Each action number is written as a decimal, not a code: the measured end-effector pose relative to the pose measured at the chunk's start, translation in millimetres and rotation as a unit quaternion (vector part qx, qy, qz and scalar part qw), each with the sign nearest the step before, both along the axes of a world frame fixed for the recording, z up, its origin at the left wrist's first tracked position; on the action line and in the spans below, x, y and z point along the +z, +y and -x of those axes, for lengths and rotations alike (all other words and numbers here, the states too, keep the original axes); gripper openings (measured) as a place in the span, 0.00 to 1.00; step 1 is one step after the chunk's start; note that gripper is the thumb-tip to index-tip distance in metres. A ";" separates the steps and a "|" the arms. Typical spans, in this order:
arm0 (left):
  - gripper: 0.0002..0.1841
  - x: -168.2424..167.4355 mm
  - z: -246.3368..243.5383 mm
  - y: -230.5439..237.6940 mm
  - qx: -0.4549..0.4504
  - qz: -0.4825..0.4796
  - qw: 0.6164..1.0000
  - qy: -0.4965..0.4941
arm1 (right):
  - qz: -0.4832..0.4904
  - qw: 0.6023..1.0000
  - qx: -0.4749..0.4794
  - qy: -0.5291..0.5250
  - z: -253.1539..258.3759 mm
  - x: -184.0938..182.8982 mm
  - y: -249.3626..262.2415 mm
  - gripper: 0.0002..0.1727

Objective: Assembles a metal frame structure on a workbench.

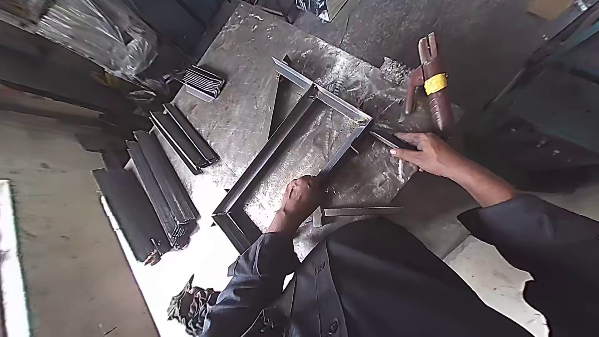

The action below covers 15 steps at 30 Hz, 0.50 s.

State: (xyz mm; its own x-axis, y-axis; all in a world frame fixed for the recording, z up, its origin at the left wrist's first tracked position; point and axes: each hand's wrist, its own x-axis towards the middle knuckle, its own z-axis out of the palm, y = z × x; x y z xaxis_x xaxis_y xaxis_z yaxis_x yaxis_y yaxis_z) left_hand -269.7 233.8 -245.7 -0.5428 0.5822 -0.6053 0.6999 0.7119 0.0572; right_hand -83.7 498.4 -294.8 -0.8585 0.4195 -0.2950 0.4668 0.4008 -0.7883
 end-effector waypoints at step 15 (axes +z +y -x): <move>0.18 5.2 0.3 6.3 0.015 0.002 1.000 -0.021 | -0.039 0.999 0.028 -0.014 11.6 0.6 19.0 0.25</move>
State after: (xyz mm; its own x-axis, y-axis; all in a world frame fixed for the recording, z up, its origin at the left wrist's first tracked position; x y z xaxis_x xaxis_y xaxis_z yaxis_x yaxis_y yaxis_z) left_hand -270.0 240.2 -240.5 -0.5341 0.5641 -0.6297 0.6759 0.7324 0.0828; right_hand -95.4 517.4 -294.2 -0.8732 0.3933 -0.2879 0.4634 0.4864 -0.7407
